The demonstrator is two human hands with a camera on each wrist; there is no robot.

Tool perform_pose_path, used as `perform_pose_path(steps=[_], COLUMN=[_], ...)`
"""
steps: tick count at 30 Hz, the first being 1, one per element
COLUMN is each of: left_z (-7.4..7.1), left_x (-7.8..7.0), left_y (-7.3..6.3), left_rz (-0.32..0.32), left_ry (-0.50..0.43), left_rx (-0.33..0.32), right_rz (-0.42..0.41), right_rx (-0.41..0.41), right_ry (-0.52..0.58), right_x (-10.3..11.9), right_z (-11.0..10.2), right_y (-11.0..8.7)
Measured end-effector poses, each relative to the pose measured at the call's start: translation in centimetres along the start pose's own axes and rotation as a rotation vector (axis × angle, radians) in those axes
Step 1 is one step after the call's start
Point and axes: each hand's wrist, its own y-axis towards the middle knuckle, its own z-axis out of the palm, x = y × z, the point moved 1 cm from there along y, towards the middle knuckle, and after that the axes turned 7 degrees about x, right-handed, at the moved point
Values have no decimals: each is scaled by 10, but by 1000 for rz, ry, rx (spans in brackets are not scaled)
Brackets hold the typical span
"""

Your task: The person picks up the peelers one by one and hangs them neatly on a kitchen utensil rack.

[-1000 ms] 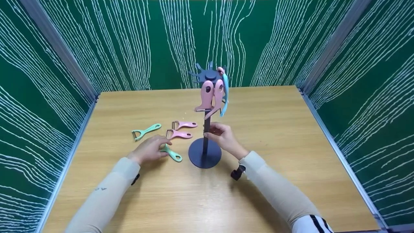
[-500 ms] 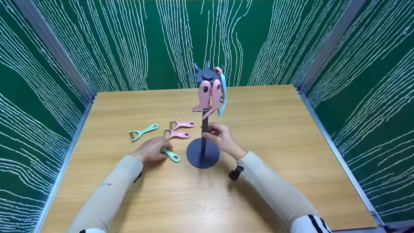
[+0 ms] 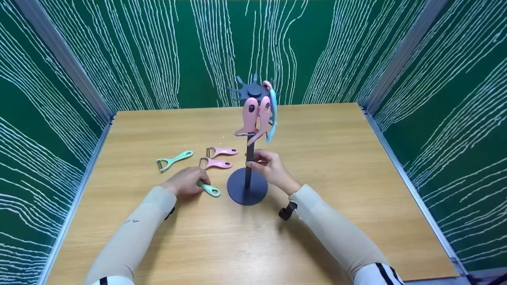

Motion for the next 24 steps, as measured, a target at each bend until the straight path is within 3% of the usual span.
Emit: perform_pose_path(steps=[5,12,24], left_z=[-1,-4,-32], left_x=[-1,-6,-15], left_y=[-2,-2,-9], left_rz=[17,6,-46], left_ry=[19,-36,-195], left_rx=[-6,-29,-225], right_rz=[-9,-2,-11], right_rx=[-5,-12,0], right_ry=[-7,-12,-18], right_x=[0,-2,-5], right_z=[0,-1,-2], right_y=[0,0,0])
